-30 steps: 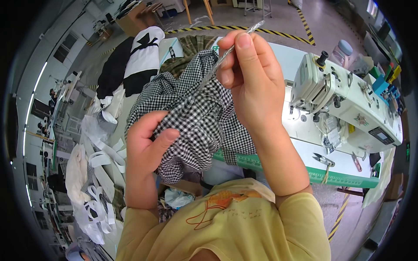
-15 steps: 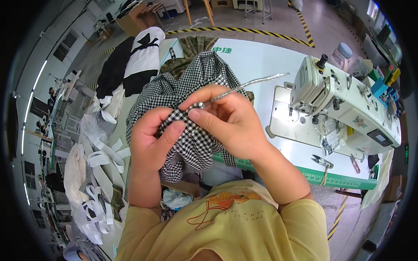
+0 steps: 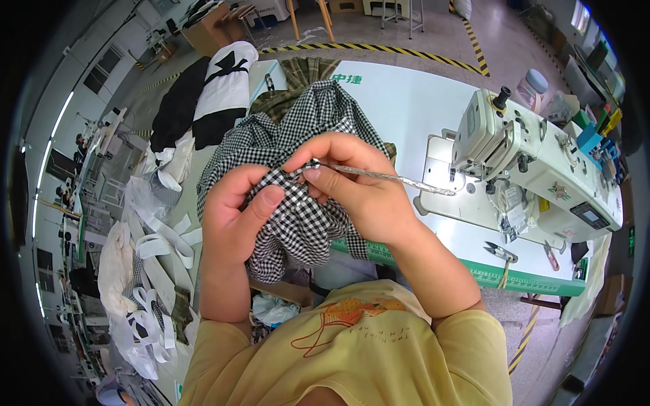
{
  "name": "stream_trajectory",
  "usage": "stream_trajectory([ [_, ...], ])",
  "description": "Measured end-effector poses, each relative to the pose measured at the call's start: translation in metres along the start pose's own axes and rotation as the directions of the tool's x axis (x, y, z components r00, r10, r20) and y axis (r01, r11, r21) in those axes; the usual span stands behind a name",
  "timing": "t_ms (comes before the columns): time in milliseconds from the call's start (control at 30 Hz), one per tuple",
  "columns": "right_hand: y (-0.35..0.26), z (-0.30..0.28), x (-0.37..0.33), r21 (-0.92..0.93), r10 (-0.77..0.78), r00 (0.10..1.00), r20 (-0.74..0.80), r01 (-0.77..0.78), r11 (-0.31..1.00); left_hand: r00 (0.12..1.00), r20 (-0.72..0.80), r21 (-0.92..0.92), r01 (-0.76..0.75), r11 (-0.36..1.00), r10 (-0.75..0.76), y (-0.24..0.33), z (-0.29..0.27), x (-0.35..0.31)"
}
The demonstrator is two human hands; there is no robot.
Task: The person is threading a drawstring through the waistband of checkered pants and inspecting the garment at a factory workbench.
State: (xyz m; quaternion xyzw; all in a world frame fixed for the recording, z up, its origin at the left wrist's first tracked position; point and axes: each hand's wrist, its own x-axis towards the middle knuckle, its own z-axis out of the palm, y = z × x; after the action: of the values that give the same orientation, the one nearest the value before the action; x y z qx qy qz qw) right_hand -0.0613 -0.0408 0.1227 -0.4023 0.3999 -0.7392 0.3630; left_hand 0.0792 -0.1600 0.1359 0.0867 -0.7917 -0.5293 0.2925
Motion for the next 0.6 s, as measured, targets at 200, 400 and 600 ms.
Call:
stream_trajectory([
  [200,-0.0003,0.0015,0.0006,-0.005,0.034,0.999,-0.005,-0.034,0.999,1.000,0.010,-0.013,0.000,1.000,0.000,0.0004,0.0003,0.0009],
  [400,0.0033,0.0039,0.0004,0.010,-0.057,0.998,0.000,0.057,0.998,0.999,0.021,0.028,-0.046,0.999,0.046,0.0013,-0.0006,0.0019],
  [600,0.0025,0.0085,-0.0015,-0.150,-0.090,0.991,-0.094,0.075,0.986,1.000,-0.009,-0.024,-0.022,0.999,0.021,0.0068,0.0008,0.0036],
])
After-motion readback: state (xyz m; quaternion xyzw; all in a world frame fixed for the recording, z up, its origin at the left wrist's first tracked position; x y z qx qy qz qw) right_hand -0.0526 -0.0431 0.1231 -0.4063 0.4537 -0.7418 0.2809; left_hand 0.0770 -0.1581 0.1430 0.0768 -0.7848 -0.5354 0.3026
